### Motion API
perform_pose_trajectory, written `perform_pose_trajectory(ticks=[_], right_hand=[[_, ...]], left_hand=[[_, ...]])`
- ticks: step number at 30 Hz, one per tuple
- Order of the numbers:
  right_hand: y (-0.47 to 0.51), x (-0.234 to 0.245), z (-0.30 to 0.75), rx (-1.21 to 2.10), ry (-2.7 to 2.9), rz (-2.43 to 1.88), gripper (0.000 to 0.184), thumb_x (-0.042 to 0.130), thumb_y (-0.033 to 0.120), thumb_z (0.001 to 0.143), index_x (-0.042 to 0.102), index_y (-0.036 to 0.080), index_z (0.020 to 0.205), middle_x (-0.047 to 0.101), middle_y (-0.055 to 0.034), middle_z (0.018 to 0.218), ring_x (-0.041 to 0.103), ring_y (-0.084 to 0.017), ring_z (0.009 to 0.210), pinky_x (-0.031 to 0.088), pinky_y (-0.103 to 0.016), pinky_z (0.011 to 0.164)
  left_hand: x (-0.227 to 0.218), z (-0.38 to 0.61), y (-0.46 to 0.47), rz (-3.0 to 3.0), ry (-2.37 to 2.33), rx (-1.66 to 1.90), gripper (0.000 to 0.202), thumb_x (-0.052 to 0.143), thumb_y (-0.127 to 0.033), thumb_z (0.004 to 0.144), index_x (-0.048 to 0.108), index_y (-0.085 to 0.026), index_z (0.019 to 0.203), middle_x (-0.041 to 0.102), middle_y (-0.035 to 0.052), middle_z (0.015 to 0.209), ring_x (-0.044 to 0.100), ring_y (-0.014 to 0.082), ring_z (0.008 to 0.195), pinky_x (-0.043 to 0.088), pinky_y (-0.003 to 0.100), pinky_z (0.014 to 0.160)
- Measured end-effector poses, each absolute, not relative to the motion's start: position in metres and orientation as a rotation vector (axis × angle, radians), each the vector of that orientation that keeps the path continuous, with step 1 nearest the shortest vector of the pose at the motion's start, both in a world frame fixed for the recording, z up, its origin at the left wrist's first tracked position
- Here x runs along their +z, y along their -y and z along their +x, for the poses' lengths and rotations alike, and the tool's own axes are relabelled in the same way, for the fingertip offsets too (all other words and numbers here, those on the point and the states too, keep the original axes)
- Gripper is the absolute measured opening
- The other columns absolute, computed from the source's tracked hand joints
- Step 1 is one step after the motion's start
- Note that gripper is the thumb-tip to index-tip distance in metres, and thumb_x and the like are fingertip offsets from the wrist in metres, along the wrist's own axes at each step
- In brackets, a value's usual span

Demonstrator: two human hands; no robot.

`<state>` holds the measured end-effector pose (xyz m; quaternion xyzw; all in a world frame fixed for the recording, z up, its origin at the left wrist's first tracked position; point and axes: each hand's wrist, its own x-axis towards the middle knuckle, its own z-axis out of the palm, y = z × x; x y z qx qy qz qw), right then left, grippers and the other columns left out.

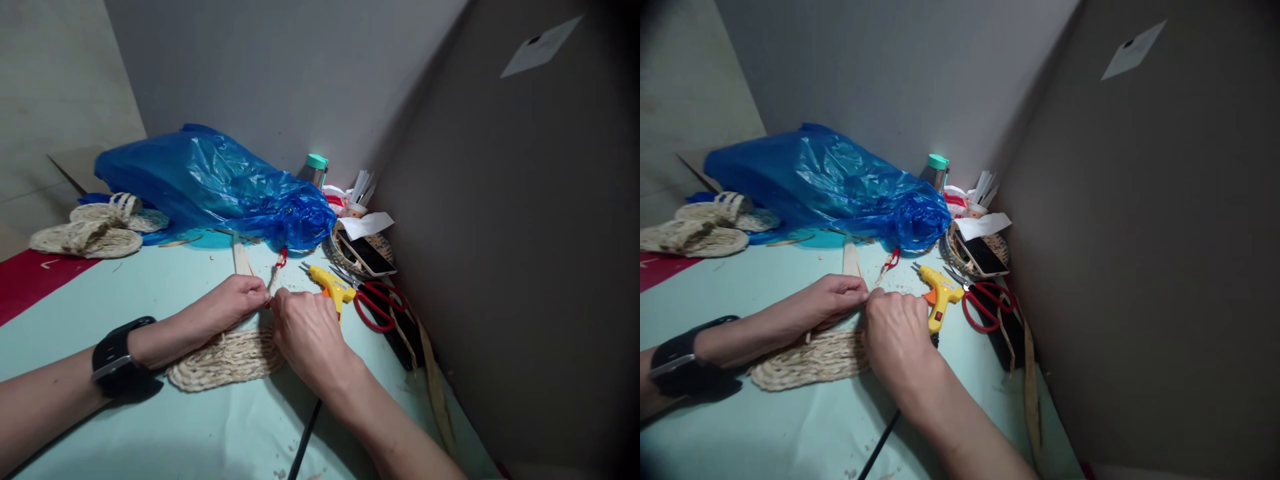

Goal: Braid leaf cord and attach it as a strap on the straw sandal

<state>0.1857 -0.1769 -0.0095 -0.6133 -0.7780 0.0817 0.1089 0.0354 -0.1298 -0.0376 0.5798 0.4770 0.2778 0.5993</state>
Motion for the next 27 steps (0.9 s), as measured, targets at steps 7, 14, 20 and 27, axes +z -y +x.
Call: perform_pose_trajectory(ticks=[7,14,20,27], right_hand=[[0.186,-0.014,0.174,-0.009,2.61,-1.529,0.027,0.046,0.012,0.082,0.06,0.01,0.105,0.072,-0.012,0.08,0.067,-0.025,0.064,0.023,-0.032,0.05],[0.181,-0.01,0.183,0.145,2.418,-1.566,0.026,0.049,0.034,0.094,0.067,0.016,0.091,0.071,-0.0098,0.077,0.064,-0.023,0.069,0.029,-0.031,0.058],[0.166,-0.015,0.192,0.839,1.815,-1.493,0.021,0.047,0.03,0.096,0.062,0.018,0.088,0.067,-0.0072,0.085,0.06,-0.019,0.081,0.04,-0.031,0.075],[0.151,-0.039,0.193,1.19,1.631,-1.381,0.027,0.048,0.031,0.091,0.05,0.02,0.067,0.044,0.0048,0.057,0.036,-0.01,0.048,0.028,-0.023,0.048]], left_hand=[[-0.035,0.034,0.131,1.297,-1.058,0.608,0.023,0.056,-0.027,0.072,0.042,-0.02,0.056,0.031,-0.009,0.049,0.022,0.007,0.046,0.016,0.022,0.043],[-0.032,0.027,0.125,1.254,-0.991,0.567,0.018,0.061,-0.023,0.074,0.048,-0.018,0.062,0.034,-0.0084,0.05,0.022,0.0057,0.044,0.012,0.022,0.042],[-0.028,0.026,0.127,1.301,-0.983,0.564,0.021,0.06,-0.03,0.079,0.049,-0.019,0.065,0.031,-0.0091,0.048,0.02,0.0067,0.043,0.013,0.023,0.042],[-0.03,0.029,0.127,1.503,-1.068,0.566,0.019,0.057,-0.036,0.078,0.054,-0.019,0.071,0.035,-0.0082,0.052,0.027,0.0095,0.046,0.018,0.024,0.044]])
